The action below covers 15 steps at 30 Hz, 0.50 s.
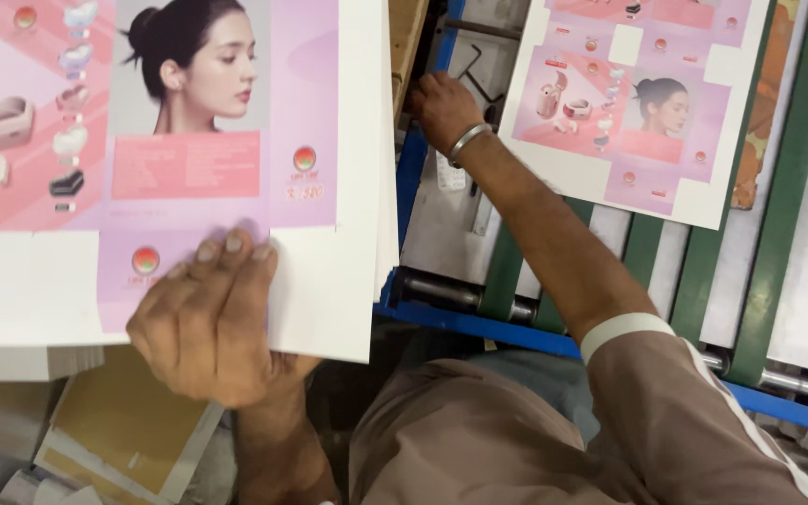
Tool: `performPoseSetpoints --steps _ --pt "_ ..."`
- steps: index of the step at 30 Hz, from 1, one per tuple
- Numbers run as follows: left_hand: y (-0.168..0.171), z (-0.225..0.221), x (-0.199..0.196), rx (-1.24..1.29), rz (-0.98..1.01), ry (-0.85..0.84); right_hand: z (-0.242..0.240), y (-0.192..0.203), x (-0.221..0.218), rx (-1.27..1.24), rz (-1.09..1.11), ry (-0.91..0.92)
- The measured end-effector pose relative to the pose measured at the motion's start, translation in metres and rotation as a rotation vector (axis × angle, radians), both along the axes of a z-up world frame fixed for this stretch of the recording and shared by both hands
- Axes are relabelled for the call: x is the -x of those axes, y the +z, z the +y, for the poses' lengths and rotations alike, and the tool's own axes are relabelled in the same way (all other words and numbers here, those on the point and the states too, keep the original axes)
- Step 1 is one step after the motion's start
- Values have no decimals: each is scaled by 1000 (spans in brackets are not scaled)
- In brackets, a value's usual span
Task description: The person feeds printed sheets of paper into a finishing machine by hand, picking them from a large stack on the left and placing them onto the moving conveyor belt of the machine.
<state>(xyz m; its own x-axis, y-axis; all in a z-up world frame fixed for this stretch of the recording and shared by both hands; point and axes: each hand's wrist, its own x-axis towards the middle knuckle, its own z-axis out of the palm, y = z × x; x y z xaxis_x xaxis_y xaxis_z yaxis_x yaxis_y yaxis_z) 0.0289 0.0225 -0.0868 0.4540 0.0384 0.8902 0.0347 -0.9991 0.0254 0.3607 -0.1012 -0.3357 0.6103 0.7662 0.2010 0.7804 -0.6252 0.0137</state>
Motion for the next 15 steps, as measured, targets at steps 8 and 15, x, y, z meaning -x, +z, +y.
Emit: performPoseSetpoints --steps 8,15 --pt "7 -3 3 19 75 32 0 -21 -6 -134 -3 8" --pt "10 3 -3 -84 33 -3 8 -26 5 -123 -18 -109"
